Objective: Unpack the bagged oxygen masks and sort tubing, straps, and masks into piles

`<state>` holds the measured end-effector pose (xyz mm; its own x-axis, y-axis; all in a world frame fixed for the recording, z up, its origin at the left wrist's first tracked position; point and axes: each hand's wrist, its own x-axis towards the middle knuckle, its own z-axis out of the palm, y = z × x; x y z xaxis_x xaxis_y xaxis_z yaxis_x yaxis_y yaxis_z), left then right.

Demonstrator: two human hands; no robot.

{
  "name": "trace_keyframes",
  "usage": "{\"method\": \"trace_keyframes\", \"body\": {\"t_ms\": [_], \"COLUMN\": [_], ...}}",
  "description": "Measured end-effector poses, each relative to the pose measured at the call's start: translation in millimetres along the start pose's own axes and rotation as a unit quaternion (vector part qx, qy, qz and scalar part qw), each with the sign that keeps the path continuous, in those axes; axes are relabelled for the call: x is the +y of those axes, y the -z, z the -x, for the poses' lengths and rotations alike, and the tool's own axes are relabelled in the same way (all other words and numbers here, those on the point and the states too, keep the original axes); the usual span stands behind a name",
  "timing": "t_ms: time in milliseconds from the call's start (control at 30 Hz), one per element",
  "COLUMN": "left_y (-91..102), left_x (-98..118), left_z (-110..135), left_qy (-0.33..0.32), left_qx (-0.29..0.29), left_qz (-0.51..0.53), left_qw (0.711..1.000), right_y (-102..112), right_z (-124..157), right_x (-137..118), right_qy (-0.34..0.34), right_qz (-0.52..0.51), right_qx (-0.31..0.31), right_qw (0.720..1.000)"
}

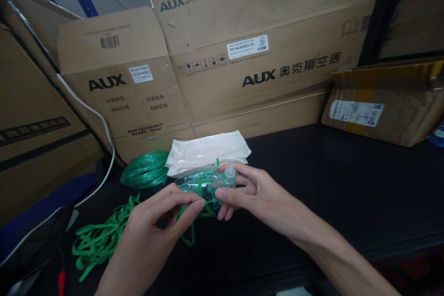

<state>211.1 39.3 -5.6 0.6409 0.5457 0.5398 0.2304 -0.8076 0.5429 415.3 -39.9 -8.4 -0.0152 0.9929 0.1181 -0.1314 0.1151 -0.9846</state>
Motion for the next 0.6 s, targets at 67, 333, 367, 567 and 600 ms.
{"method": "trace_keyframes", "body": {"t_ms": [67,333,367,567,600], "left_y": [-0.5,-3.4,-3.9,-6.7,-7.2], "left_x": [0,1,2,2,2], "left_z": [1,-3,-3,0,1], "left_qy": [0.000,-0.033,-0.033,0.031,0.037], "left_qx": [0.000,0.007,0.011,0.015,0.007], "left_qz": [0.005,0.004,0.004,0.028,0.038], "left_qw": [1.000,0.999,0.999,0.999,0.999], "right_y": [-1,-1,-1,-3,-4], "right_z": [0,-4,-5,-5,-5], "right_x": [-1,8,10,10,9], "right_qy": [-0.005,0.008,0.013,0.022,0.020], "right_qz": [0.007,0.020,0.022,0.018,0.017], "right_qx": [0.000,0.018,0.017,0.017,0.018], "right_qw": [1.000,1.000,1.000,0.999,0.999]}}
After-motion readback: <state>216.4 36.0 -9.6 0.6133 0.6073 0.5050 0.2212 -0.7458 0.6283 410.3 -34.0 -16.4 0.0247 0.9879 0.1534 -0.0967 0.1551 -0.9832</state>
